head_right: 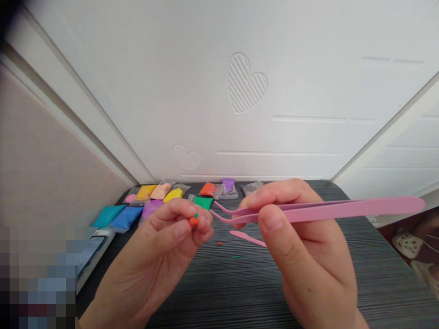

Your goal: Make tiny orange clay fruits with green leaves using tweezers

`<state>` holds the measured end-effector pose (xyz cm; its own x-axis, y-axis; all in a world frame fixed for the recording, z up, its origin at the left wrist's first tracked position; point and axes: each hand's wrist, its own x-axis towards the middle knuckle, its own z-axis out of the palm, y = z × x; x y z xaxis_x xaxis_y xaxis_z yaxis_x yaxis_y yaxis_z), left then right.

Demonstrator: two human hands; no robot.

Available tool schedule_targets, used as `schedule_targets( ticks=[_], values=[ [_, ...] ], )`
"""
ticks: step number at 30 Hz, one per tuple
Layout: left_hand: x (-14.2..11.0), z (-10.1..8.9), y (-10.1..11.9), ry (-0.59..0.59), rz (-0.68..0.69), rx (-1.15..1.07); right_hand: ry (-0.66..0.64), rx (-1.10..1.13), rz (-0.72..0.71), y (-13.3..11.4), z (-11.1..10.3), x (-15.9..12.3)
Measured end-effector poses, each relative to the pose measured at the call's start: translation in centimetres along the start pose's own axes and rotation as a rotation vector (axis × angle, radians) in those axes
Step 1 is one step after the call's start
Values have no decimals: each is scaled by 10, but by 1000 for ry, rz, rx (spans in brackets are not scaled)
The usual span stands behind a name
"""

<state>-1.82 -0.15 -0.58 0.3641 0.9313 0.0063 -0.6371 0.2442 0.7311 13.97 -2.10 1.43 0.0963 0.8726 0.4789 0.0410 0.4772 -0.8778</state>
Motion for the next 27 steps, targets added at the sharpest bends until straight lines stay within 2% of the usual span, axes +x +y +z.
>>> schedule_targets(
  ticks=[6,10,14,19,27],
  values=[
    [-1,3,4,21,-7,-8,15,-9,-110,2,1,-3],
    [-3,5,7,37,-45,-47,-35,-95,-173,0,1,-7],
    [-5,5,7,6,-77,-133,-86,-162,-236,-1,2,-11],
    [-7,5,5,-8,-112,-195,-65,-269,-373,3,3,-12],
    [-6,5,5,-24,-124,-235,-100,-369,-421,2,3,-11]
  ],
)
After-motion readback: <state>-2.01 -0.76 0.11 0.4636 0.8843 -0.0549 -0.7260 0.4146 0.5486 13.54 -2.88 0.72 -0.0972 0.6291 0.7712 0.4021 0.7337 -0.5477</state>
